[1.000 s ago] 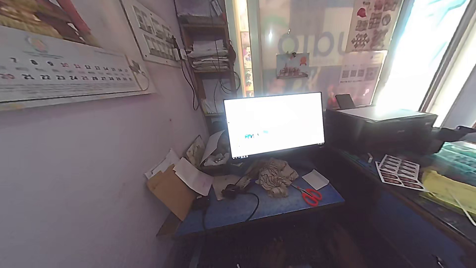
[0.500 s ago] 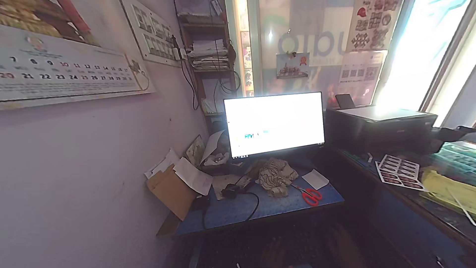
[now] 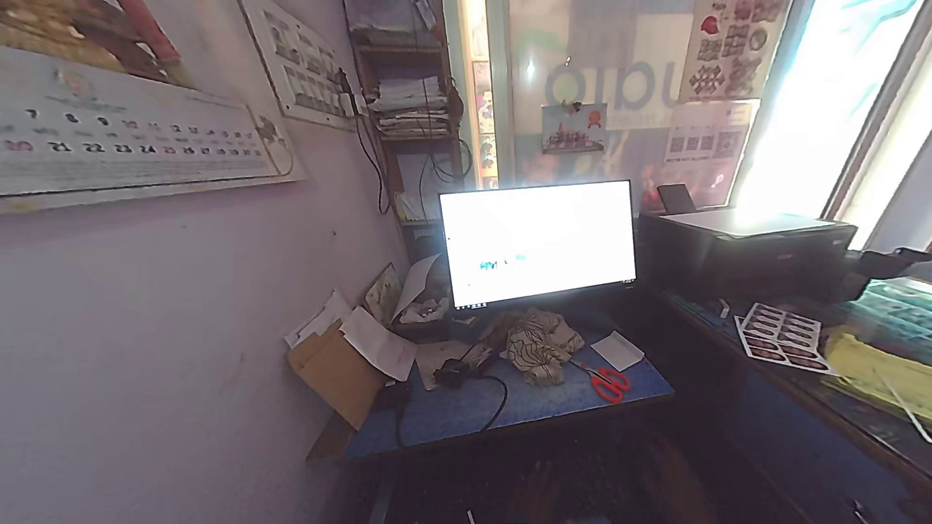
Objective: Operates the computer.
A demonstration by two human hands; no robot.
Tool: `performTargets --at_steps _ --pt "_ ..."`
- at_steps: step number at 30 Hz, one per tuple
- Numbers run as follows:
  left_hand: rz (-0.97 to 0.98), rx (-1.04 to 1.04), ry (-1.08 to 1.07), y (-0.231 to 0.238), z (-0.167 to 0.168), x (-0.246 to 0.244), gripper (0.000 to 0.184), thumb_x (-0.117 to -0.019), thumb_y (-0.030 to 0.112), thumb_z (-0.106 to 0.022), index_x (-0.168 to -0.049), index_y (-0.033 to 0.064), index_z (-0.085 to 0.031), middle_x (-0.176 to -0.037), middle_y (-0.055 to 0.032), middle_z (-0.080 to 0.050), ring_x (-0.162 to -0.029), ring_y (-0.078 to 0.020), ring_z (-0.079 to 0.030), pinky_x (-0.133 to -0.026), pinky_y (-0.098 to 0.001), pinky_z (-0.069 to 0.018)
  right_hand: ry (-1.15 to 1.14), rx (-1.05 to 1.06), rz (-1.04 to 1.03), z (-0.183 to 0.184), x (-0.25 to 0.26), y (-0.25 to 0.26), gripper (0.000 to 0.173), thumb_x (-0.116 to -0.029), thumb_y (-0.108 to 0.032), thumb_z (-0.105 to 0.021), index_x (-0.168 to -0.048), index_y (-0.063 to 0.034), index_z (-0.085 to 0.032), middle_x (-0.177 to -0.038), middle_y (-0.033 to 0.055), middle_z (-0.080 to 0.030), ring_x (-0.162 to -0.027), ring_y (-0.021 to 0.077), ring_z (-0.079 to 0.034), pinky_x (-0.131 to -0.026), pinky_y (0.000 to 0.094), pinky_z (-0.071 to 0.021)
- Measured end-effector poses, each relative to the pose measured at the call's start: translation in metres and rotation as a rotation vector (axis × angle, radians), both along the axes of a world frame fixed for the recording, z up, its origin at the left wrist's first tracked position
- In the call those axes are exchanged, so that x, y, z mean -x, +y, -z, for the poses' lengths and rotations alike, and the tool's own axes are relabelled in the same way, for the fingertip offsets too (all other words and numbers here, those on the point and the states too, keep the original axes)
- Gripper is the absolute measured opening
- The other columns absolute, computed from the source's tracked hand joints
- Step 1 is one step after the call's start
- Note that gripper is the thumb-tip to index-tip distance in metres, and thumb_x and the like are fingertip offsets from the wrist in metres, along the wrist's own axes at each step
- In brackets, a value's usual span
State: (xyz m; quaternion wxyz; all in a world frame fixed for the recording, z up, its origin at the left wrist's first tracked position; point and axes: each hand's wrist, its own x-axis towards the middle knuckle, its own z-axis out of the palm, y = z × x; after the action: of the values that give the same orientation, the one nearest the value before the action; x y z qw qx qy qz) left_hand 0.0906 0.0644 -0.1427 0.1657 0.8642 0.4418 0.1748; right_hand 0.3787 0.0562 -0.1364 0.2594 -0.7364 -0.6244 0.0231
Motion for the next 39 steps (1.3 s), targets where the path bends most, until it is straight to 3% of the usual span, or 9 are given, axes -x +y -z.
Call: performTargets --at_steps 3,11,21,25,29,31,34,39 --pt "0.030 -0.064 -0.065 0.007 0.021 0.001 0.055 -0.1083 0.046 -0.041 -0.150 0.0107 -0.053 -0.164 -0.0135 -0.038 -0.154 -0.0338 -0.031 -0.125 -0.0564 -0.0220 0.013 0.024 0.001 0.000 -0.002 0.002 0.050 -0.1028 -0.031 -0.053 -0.148 -0.0081 -0.055 -0.152 0.0252 -0.050 -0.140 0.0414 -0.050 -0.115 0.0534 -0.0421" --pt "0.045 -0.074 -0.093 0.008 0.022 0.003 0.052 -0.1077 0.043 -0.045 -0.147 0.0109 -0.056 -0.163 -0.0151 -0.039 -0.153 -0.0348 -0.032 -0.125 -0.0570 -0.0229 0.012 0.046 -0.016 0.006 -0.005 0.004 0.057 -0.0983 -0.030 -0.060 -0.148 -0.0025 -0.053 -0.151 0.0245 -0.051 -0.140 0.0417 -0.050 -0.116 0.0554 -0.0398" --pt "0.066 -0.057 -0.097 0.008 0.020 0.005 0.049 -0.1074 0.042 -0.046 -0.139 0.0098 -0.065 -0.161 -0.0156 -0.042 -0.152 -0.0372 -0.033 -0.124 -0.0587 -0.0232 -0.009 0.045 -0.031 0.006 -0.003 0.005 0.050 -0.1010 -0.030 -0.055 -0.146 -0.0083 -0.057 -0.152 0.0207 -0.051 -0.140 0.0378 -0.050 -0.116 0.0509 -0.0416" --pt "0.063 -0.070 -0.059 0.010 0.023 0.004 0.051 -0.1081 0.044 -0.043 -0.140 0.0106 -0.063 -0.162 -0.0145 -0.041 -0.152 -0.0353 -0.034 -0.124 -0.0573 -0.0245 0.010 0.019 -0.043 0.011 -0.005 0.005 0.049 -0.0990 -0.030 -0.058 -0.143 -0.0082 -0.060 -0.151 0.0218 -0.052 -0.139 0.0401 -0.051 -0.115 0.0543 -0.0422" --pt "0.060 -0.090 -0.071 0.009 0.022 0.004 0.051 -0.1078 0.044 -0.043 -0.139 0.0079 -0.063 -0.160 -0.0158 -0.044 -0.150 -0.0366 -0.037 -0.122 -0.0584 -0.0278 0.004 0.019 -0.044 0.002 0.001 0.002 0.047 -0.1010 -0.028 -0.054 -0.144 -0.0104 -0.061 -0.151 0.0205 -0.053 -0.139 0.0401 -0.052 -0.115 0.0537 -0.0423" --pt "0.057 -0.084 -0.074 0.007 0.013 0.002 0.046 -0.1077 0.037 -0.045 -0.135 0.0055 -0.065 -0.155 -0.0170 -0.050 -0.146 -0.0373 -0.043 -0.120 -0.0572 -0.0321 0.015 0.028 -0.049 -0.008 0.005 -0.002 0.045 -0.1016 -0.026 -0.054 -0.143 -0.0093 -0.061 -0.151 0.0210 -0.053 -0.140 0.0413 -0.050 -0.116 0.0540 -0.0409" --pt "0.022 -0.033 -0.054 -0.002 -0.016 -0.001 0.035 -0.1045 0.016 -0.049 -0.130 0.0022 -0.069 -0.145 -0.0166 -0.060 -0.138 -0.0356 -0.054 -0.117 -0.0527 -0.0387 -0.010 -0.006 -0.045 -0.003 0.003 0.000 0.045 -0.1008 -0.028 -0.054 -0.141 -0.0089 -0.062 -0.147 0.0219 -0.056 -0.138 0.0406 -0.052 -0.114 0.0533 -0.0427" --pt "0.036 -0.212 -0.335 -0.003 0.003 0.002 0.026 -0.0993 -0.001 -0.054 -0.118 -0.0063 -0.071 -0.125 -0.0213 -0.071 -0.117 -0.0345 -0.070 -0.102 -0.0439 -0.0553 0.005 0.052 -0.024 0.002 -0.004 0.003 0.057 -0.0950 -0.029 -0.065 -0.144 -0.0016 -0.057 -0.148 0.0279 -0.052 -0.136 0.0436 -0.052 -0.114 0.0559 -0.0426"
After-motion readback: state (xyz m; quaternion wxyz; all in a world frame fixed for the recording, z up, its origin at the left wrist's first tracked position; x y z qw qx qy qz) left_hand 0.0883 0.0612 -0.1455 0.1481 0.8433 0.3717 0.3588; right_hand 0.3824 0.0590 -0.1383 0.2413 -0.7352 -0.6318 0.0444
